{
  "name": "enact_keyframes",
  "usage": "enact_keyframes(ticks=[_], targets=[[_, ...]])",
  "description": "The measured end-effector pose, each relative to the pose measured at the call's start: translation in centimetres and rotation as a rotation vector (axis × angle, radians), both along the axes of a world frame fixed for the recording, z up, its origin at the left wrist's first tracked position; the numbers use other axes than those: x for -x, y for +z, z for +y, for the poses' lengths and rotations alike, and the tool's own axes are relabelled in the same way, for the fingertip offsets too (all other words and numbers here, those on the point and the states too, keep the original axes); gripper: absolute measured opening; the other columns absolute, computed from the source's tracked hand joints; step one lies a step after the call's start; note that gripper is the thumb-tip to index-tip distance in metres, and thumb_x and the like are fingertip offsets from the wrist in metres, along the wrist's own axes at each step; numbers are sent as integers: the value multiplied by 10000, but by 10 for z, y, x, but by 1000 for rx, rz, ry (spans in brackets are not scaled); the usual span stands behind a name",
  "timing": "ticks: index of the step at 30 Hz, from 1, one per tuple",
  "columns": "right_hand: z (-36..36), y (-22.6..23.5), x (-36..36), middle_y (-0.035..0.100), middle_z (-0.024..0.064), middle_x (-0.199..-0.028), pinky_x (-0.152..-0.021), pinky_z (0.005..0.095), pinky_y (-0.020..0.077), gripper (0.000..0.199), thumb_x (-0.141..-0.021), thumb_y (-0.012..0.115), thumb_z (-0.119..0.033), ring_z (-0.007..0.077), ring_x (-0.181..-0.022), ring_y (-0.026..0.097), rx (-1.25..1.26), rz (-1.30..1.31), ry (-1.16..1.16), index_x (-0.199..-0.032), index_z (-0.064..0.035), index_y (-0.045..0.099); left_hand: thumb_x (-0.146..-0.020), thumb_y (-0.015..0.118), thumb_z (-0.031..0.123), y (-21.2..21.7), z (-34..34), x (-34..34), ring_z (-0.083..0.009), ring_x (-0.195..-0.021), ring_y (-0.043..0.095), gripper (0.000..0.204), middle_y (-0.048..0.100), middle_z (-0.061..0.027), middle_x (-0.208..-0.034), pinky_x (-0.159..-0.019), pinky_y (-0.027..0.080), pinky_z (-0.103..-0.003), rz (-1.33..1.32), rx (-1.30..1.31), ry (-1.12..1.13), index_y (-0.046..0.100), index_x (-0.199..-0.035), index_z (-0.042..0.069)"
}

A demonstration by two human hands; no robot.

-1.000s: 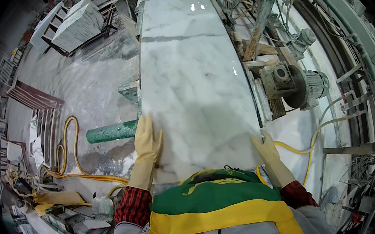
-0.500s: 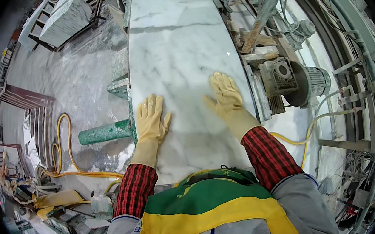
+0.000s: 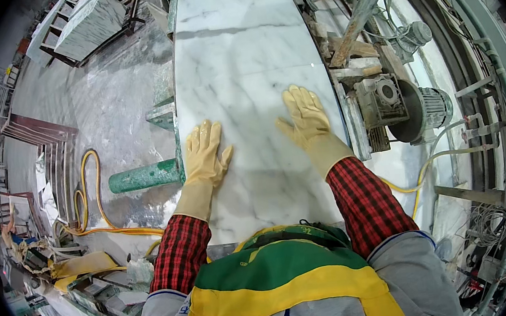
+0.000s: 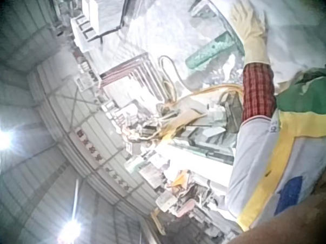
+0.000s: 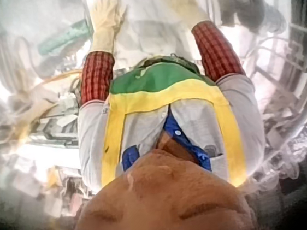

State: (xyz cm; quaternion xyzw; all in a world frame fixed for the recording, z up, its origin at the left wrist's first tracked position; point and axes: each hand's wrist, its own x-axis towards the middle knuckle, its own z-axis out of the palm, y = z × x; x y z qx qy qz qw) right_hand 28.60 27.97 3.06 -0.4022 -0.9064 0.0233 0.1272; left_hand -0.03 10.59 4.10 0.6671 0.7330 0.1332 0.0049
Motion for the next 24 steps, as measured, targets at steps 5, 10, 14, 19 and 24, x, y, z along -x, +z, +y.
enact_keyframes(ticks=[5,10,14,19,24], targets=[[19,17,18,429,250,-1753,-1370,510,276,922,-990,743,-569,415,-1647,363,127,-121,-39,-1680,-40,437,-1079,677,471,7,27,12,-426,-1643,364,736,407,-189,-1784,-1357,250,-556,-19,146,40,450,-1695,138],[42,25,37,343,242,-1815,-1407,469,216,1002,-992,724,-633,380,-1707,283,277,-205,-110,-1729,-47,379,-1079,678,480,19,46,6,-419,-1676,299,770,374,-187,-1803,-1368,215,-574,-26,235,79,422,-1723,145],[62,31,53,302,229,-1840,-1417,450,192,1019,-1011,697,-653,359,-1723,256,275,-263,-108,-1754,-50,345,-1070,692,493,12,47,8,-434,-1689,271,796,355,-199,-1811,-1372,200,-600,-14,216,89,418,-1733,149],[98,35,75,306,232,-1837,-1413,460,202,994,-1044,657,-659,368,-1720,256,274,-248,-85,-1750,-33,345,-1068,658,545,13,62,21,-476,-1664,298,820,348,-207,-1809,-1359,205,-625,14,225,33,397,-1745,162],[132,11,89,355,233,-1813,-1402,467,231,932,-1081,623,-622,385,-1698,294,139,-186,-49,-1742,-20,360,-1021,734,497,15,87,29,-485,-1633,351,833,411,-204,-1775,-1331,251,-637,-23,120,19,430,-1722,165]])
